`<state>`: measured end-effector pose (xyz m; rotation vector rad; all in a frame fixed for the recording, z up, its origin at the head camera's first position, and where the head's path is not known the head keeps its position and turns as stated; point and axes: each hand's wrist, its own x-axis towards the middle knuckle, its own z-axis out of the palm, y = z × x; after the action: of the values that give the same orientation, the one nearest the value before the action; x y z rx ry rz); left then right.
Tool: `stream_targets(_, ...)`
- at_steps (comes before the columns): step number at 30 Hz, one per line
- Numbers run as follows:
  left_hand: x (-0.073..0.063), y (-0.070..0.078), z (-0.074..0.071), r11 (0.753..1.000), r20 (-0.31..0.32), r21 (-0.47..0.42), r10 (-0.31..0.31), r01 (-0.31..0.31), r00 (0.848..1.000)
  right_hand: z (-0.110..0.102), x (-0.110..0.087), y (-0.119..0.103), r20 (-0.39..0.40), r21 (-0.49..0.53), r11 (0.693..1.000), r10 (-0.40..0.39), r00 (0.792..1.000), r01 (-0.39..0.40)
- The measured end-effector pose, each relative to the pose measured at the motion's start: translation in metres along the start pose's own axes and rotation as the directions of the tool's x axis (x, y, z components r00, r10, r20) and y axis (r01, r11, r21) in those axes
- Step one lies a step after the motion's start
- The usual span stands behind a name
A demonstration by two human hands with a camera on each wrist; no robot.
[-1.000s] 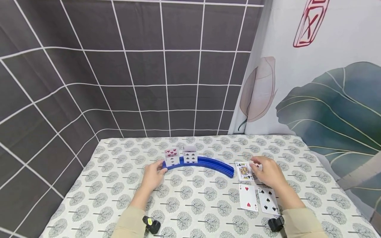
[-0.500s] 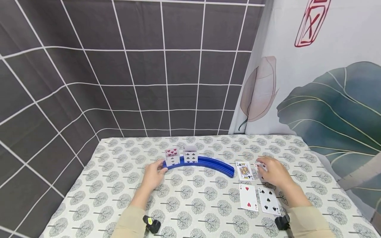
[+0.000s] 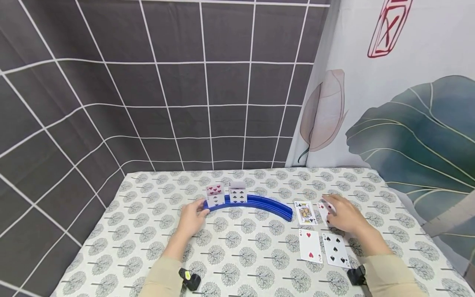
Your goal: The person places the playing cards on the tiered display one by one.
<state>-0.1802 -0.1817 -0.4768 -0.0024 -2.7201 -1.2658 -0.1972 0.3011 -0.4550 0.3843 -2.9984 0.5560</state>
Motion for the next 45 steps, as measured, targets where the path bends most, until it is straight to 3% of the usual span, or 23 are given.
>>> stream_targets(11, 0.000, -0.001, 0.000, 1.000, -0.003, 0.001, 0.008, -0.008, 1.000, -0.006, -0.003, -0.001, 0.098, 0.015, 0.999, 0.033, 0.995, -0.034)
stream_targets(18, 0.000, 0.000, 0.000, 1.000, -0.005, -0.005, 0.010, -0.011, 1.000, -0.010, -0.006, -0.001, 0.103, 0.069, 0.998, 0.006, 0.995, -0.013)
stream_targets(29, 0.000, -0.002, 0.001, 1.000, -0.010, 0.009, 0.016, -0.016, 1.000, -0.009, -0.003, -0.002, 0.001, 0.103, 0.994, 0.037, 0.999, -0.037)
stream_targets(45, 0.004, -0.004, -0.003, 0.998, 0.043, 0.050, 0.027, -0.029, 0.999, -0.017, 0.004, -0.005, -0.130, 0.142, 0.989, -0.021, 0.991, 0.040)
